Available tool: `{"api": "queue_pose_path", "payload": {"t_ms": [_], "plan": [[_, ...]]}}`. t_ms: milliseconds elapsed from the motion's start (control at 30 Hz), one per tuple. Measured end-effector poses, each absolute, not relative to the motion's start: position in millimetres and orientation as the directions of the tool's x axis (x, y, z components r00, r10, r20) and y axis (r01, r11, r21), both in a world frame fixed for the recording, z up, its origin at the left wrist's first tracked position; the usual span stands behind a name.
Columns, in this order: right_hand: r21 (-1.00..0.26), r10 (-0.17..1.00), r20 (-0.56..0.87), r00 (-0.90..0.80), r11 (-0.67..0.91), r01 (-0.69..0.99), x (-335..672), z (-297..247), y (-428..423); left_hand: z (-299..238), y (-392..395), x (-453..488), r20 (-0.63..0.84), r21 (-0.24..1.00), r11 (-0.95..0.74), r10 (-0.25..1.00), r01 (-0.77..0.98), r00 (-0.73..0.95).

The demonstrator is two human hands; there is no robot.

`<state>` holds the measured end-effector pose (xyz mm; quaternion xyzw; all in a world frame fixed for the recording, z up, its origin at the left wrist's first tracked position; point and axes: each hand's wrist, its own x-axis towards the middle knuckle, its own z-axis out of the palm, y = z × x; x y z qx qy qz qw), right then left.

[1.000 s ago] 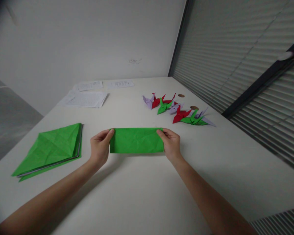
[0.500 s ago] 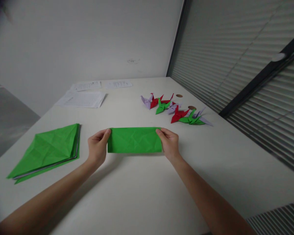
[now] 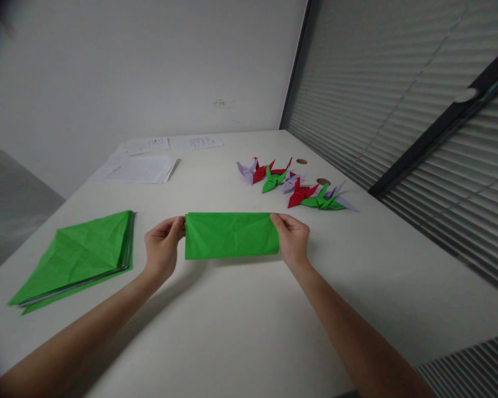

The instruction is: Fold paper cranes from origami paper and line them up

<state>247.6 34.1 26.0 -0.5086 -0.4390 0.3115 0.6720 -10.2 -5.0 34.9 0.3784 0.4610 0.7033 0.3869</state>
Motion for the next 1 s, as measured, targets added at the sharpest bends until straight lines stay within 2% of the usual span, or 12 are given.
{"api": "queue_pose_path", "payload": {"t_ms": [100,200,367,767,1000], "plan": [[-0.947,0.841,0.313,0.441,0.312,0.078,247.3,29.0,32.8,40.4,-8.5,-9.0,0.149,0.913,-0.258,0.932,-0.316,-0.330],[-0.941,0.838,0.334,0.432,0.320,0.106,245.2,31.3,29.9,43.0,-11.1,-6.8,0.118,0.932,-0.197,0.959,-0.303,-0.259],[-0.937,0.839,0.349,0.418,0.329,0.120,242.1,34.6,26.8,42.6,-9.7,-4.8,0.071,0.940,-0.178,0.937,-0.292,-0.341],[-0.928,0.853,0.371,0.367,0.334,0.162,242.7,32.3,26.6,45.5,-8.2,-3.9,0.067,0.941,-0.197,0.906,-0.276,-0.418],[-0.933,0.854,0.360,0.375,0.331,0.141,242.5,33.1,26.8,49.5,-10.0,-3.0,0.023,0.934,-0.164,0.915,-0.318,-0.403]]}}
